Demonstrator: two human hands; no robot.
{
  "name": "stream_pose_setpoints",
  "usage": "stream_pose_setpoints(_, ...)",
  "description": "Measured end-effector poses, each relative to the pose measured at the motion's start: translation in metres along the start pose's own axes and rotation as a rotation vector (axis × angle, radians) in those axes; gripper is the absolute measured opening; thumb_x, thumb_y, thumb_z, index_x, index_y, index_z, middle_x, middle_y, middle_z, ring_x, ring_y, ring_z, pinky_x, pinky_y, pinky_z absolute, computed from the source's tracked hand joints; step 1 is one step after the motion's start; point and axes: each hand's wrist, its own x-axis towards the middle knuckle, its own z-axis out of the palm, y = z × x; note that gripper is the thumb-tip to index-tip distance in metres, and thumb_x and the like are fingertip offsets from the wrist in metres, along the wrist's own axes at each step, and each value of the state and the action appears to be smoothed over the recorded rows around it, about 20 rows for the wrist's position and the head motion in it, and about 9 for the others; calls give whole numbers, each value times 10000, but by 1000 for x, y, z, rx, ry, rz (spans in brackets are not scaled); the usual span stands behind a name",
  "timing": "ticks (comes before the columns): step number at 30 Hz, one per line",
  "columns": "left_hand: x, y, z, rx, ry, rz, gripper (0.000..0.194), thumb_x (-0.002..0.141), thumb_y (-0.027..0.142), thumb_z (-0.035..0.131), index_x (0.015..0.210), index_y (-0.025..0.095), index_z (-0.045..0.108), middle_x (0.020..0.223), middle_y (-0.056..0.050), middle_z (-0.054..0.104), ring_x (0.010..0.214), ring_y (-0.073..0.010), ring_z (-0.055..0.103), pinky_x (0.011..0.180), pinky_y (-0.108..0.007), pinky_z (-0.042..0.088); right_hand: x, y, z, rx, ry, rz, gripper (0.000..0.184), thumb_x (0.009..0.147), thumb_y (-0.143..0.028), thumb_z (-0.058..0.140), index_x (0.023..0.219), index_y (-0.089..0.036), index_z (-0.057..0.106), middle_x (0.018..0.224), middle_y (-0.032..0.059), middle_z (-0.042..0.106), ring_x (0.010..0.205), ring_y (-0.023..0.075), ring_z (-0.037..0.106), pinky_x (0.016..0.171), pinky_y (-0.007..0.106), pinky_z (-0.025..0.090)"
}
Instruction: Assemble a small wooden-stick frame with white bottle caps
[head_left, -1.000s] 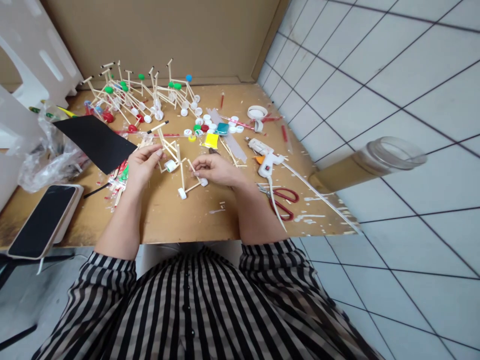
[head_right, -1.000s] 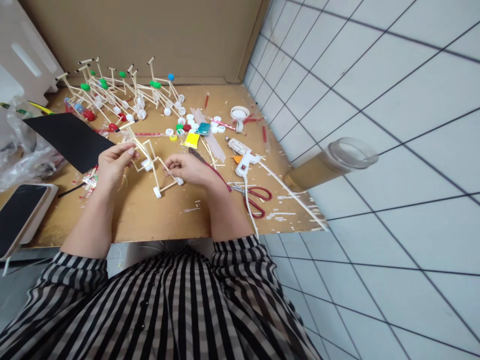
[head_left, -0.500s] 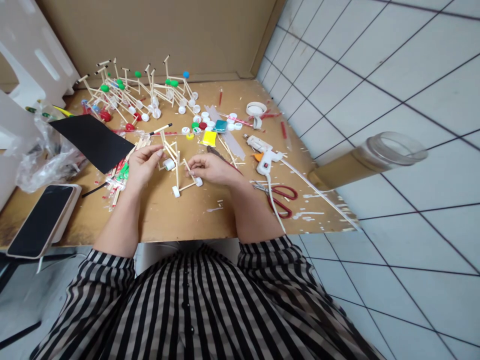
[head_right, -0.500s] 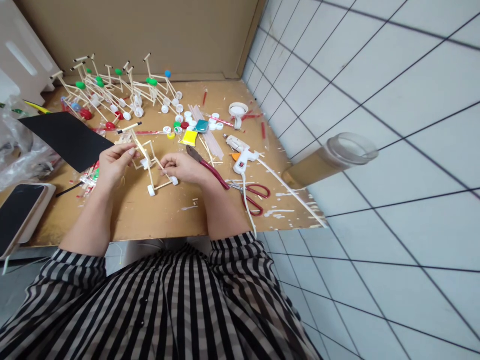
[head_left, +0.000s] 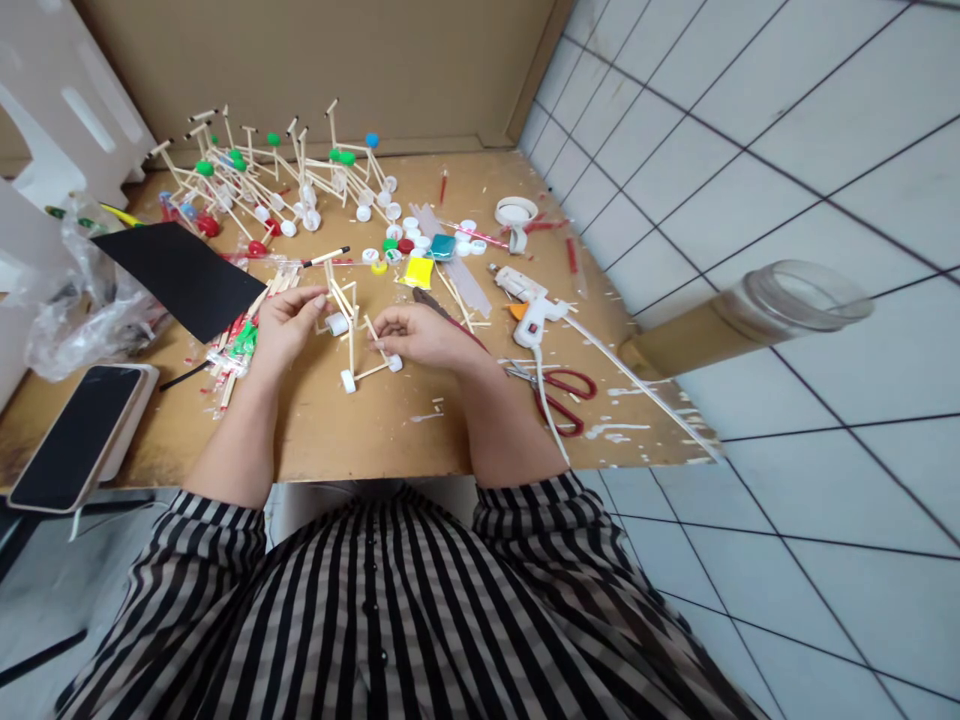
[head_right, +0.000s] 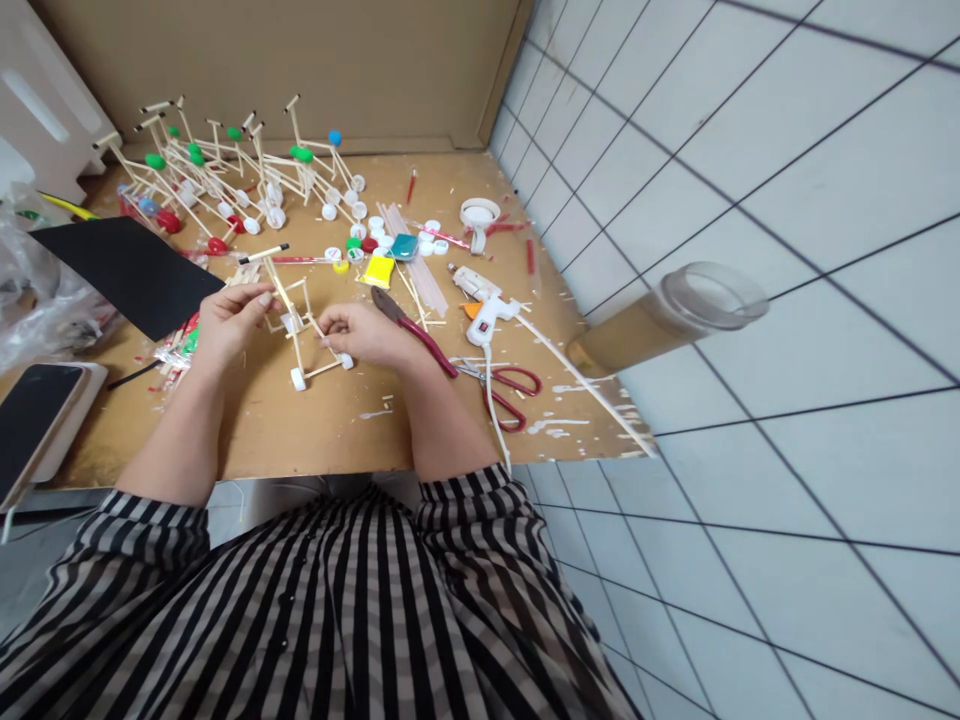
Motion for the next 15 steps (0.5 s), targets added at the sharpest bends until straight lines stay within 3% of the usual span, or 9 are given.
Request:
stream_pose_setpoints(8,0,1,1,4,-10,-20,152,635,257,888,723,191,784,633,-33,729,579,-151,666,560,-248,532,-1,-1,1,-62,2,-22,58,756,-122,627,752,-176,606,638,-58,585,570,88,523,562,209,422)
stream_pose_setpoints(15,0,-1,0,15,-35,28,213,608,353,898,721,211,787,630,-27,736,580,-155,670,556,-254,547,-4,-11,2,-68,87,-59,75,741,-126,617,745,-187,576,646,-60,577,577,83,510,578,215,418)
